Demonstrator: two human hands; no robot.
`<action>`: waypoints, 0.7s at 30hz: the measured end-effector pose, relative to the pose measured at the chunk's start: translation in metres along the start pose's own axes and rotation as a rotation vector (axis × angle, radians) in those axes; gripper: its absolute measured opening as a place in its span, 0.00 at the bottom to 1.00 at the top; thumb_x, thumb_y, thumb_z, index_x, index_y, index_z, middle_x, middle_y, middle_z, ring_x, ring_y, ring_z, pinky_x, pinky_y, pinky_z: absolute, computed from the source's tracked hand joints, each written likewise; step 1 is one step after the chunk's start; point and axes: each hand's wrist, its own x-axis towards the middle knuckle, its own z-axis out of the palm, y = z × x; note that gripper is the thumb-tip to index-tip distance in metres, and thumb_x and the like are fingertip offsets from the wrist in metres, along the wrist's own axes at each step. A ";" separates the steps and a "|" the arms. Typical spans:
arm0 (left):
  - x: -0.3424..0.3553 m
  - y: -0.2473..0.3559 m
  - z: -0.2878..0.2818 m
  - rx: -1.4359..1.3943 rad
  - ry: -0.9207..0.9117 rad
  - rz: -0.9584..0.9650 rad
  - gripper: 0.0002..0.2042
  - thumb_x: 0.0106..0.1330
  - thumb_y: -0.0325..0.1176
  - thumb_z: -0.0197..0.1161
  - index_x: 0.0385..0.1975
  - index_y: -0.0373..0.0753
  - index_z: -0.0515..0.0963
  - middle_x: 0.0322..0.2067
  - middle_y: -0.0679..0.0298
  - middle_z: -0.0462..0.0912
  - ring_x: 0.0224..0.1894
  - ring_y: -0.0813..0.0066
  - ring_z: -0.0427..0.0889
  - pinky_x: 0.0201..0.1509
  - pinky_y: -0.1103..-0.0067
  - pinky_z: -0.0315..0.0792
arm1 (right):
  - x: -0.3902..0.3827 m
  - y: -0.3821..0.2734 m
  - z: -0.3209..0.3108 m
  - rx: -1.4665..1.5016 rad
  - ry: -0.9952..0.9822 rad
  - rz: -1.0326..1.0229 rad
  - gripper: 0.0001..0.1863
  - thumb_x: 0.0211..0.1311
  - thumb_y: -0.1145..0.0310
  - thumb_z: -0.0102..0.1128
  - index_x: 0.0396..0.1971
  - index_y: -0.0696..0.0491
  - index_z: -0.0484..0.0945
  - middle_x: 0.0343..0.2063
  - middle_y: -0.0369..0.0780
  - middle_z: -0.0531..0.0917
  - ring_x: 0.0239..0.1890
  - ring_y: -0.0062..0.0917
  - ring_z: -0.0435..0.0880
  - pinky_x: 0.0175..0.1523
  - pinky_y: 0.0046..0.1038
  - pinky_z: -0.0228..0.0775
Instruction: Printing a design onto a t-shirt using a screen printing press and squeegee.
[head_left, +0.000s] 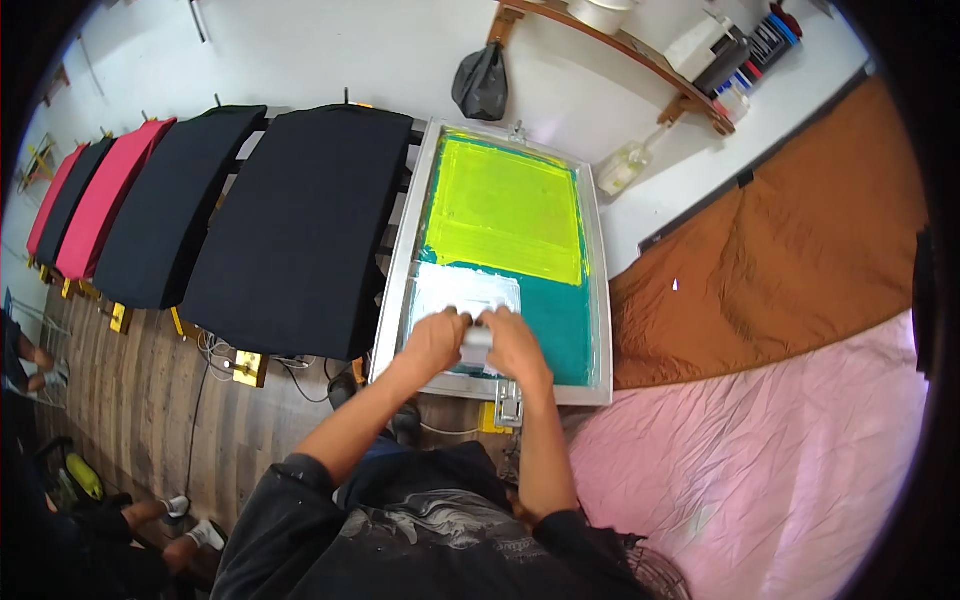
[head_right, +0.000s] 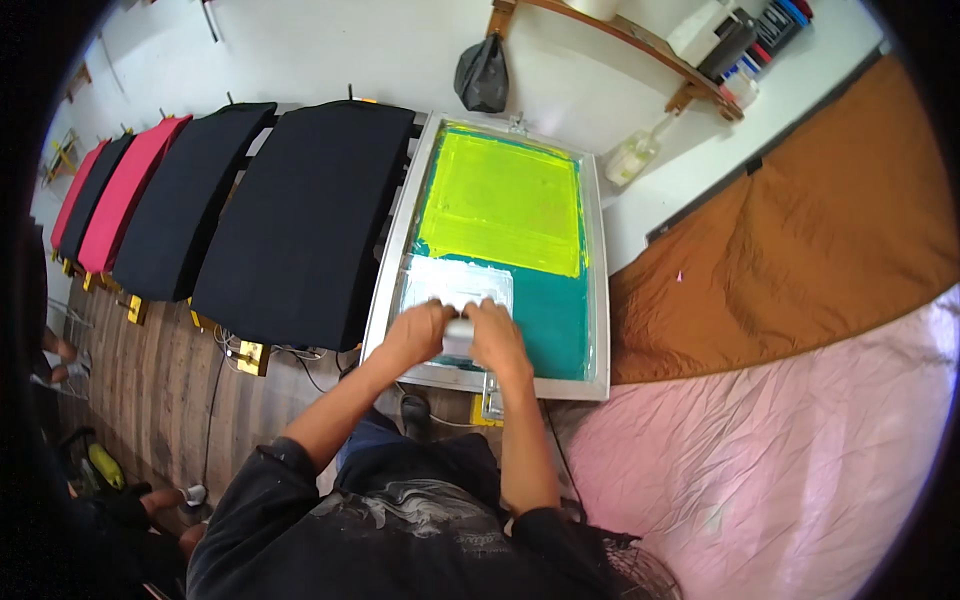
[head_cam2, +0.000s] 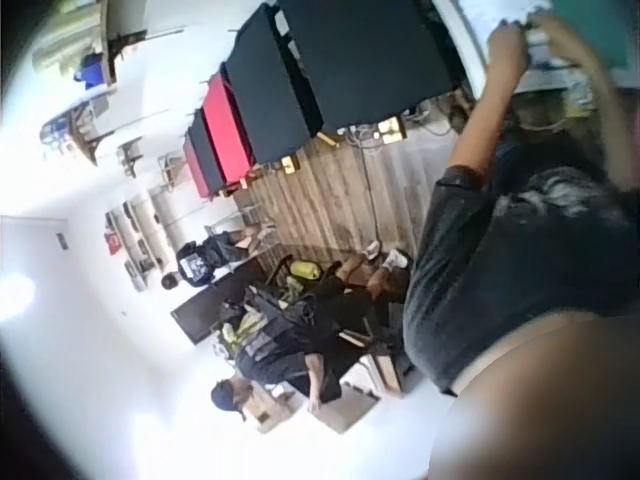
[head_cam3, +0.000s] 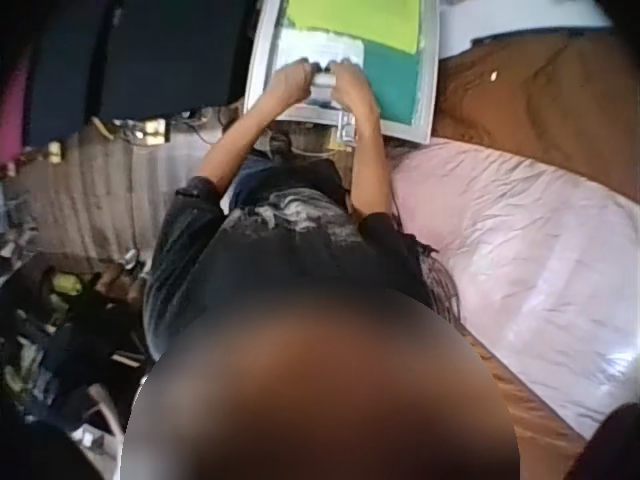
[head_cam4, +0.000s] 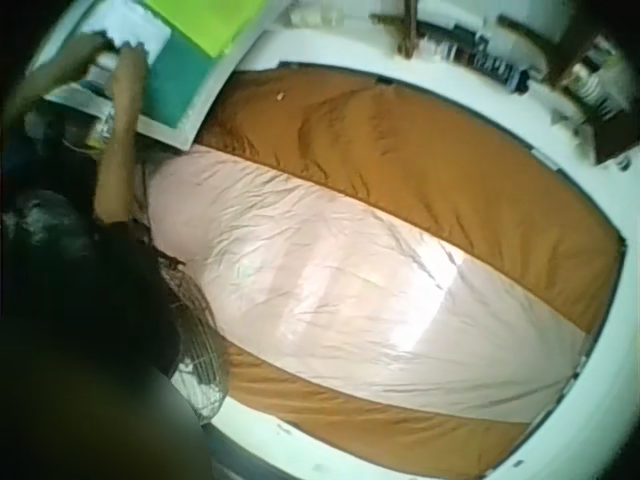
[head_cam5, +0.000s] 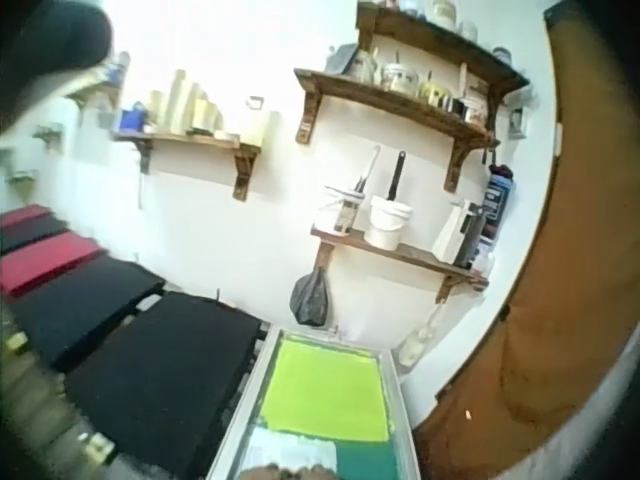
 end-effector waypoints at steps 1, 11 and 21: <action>-0.014 0.011 -0.002 -0.035 -0.004 0.009 0.14 0.47 0.21 0.61 0.36 0.37 0.76 0.30 0.50 0.79 0.31 0.50 0.82 0.34 0.62 0.77 | -0.018 -0.009 -0.001 0.007 0.017 0.017 0.19 0.44 0.83 0.57 0.40 0.54 0.74 0.40 0.47 0.75 0.45 0.47 0.75 0.48 0.44 0.71; 0.030 0.004 -0.028 0.035 -0.258 -0.142 0.10 0.53 0.28 0.59 0.34 0.44 0.82 0.31 0.52 0.84 0.39 0.51 0.84 0.42 0.61 0.78 | 0.014 0.000 -0.027 0.022 -0.088 -0.017 0.20 0.40 0.79 0.57 0.39 0.55 0.78 0.33 0.55 0.80 0.40 0.51 0.79 0.45 0.46 0.71; 0.073 -0.016 -0.009 0.083 -0.208 -0.097 0.11 0.46 0.24 0.62 0.32 0.40 0.82 0.30 0.50 0.84 0.36 0.51 0.84 0.41 0.64 0.79 | 0.068 0.032 -0.026 0.027 -0.198 0.057 0.22 0.38 0.80 0.58 0.40 0.55 0.79 0.35 0.50 0.83 0.41 0.47 0.81 0.46 0.39 0.73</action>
